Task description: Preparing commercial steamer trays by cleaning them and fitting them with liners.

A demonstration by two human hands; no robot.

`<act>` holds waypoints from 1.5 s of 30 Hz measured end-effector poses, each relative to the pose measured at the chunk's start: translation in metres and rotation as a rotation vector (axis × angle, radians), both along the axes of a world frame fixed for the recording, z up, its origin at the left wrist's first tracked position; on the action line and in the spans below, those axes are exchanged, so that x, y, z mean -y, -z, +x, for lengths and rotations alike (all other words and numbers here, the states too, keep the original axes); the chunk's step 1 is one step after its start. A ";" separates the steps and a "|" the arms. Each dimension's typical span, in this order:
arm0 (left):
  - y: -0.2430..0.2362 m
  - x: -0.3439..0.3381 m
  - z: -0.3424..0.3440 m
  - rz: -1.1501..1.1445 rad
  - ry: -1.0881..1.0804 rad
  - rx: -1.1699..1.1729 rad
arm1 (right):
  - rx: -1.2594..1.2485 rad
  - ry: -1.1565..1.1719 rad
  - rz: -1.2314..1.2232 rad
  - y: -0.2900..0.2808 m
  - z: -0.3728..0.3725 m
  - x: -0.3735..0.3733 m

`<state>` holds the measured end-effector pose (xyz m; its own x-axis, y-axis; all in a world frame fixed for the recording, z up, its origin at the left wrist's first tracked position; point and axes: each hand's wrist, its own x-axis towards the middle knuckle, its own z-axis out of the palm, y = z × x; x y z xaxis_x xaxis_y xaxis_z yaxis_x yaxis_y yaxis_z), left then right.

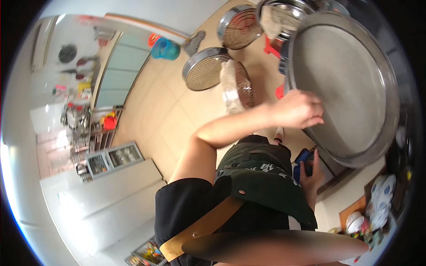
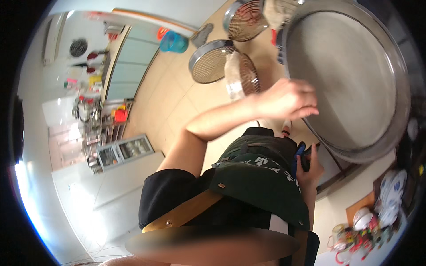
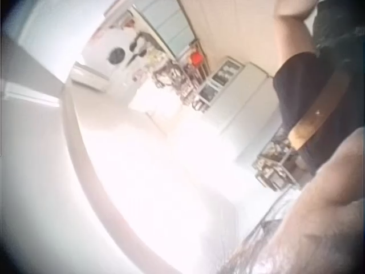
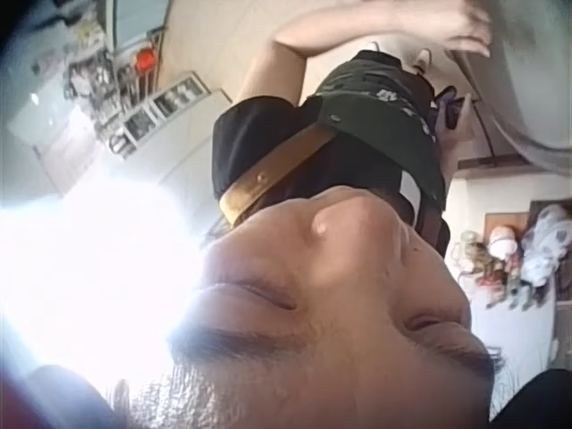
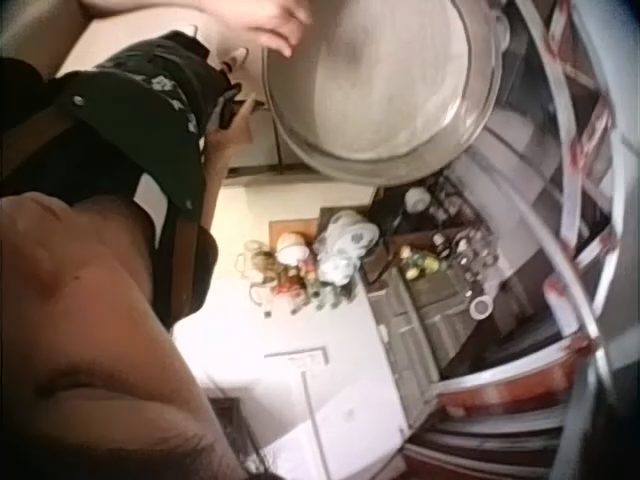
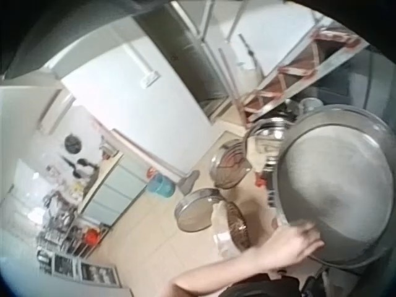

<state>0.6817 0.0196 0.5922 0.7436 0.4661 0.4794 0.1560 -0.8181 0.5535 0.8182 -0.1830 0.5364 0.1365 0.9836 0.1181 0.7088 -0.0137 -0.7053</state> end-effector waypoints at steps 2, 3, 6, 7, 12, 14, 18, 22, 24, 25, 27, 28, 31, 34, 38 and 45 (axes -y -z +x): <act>0.010 0.013 -0.044 -0.067 -0.176 0.089 | 0.028 -0.127 -0.072 0.017 -0.015 -0.017; 0.027 0.020 -0.073 -0.080 -0.269 0.063 | 0.067 -0.210 -0.140 0.027 -0.024 -0.024; 0.082 0.027 -0.170 -0.092 -0.581 -0.058 | 0.078 -0.324 -0.196 0.045 -0.053 -0.052; 0.098 0.030 -0.204 -0.293 -0.746 -0.180 | 0.081 -0.371 -0.248 0.053 -0.063 -0.062; 0.185 -0.006 -0.390 -0.362 -1.066 -0.406 | 0.128 -0.338 -0.532 0.107 -0.110 -0.089; 0.222 -0.047 -0.451 -0.397 -1.115 -0.490 | 0.222 -0.237 -0.748 0.136 -0.125 -0.085; 0.305 -0.160 -0.542 -0.627 -1.043 -0.812 | 0.387 -0.027 -0.869 0.183 -0.166 -0.012; 0.370 -0.233 -0.567 -0.703 -0.945 -0.962 | 0.258 0.189 -1.082 0.156 -0.232 0.029; 0.387 -0.250 -0.575 -0.727 -0.883 -0.988 | 0.213 0.260 -1.096 0.138 -0.258 0.029; 0.390 -0.253 -0.582 -0.734 -0.837 -1.039 | 0.217 0.305 -1.110 0.127 -0.276 0.020; 0.406 -0.247 -0.591 -0.716 -0.846 -0.968 | 0.325 0.263 -1.098 0.110 -0.310 -0.005; 0.411 -0.244 -0.591 -0.707 -0.828 -0.899 | 0.321 0.256 -1.100 0.111 -0.313 -0.004; 0.413 -0.219 -0.590 -0.656 -0.854 -0.741 | 0.354 0.201 -1.112 0.103 -0.349 -0.042; 0.400 -0.192 -0.573 -0.556 -0.902 -0.572 | 0.399 0.173 -1.087 0.101 -0.377 -0.080; 0.350 -0.149 -0.599 -0.507 -1.056 -0.514 | 0.409 0.033 -1.007 0.117 -0.386 -0.125; 0.260 -0.156 -0.685 -0.498 -1.273 -0.516 | 0.401 -0.110 -0.872 0.151 -0.410 -0.212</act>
<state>-0.0031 0.1759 0.3326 -0.2534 0.9610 -0.1110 0.8774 0.2767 0.3919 0.4084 0.0290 0.3858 0.1468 0.7525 -0.6420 0.9233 -0.3372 -0.1841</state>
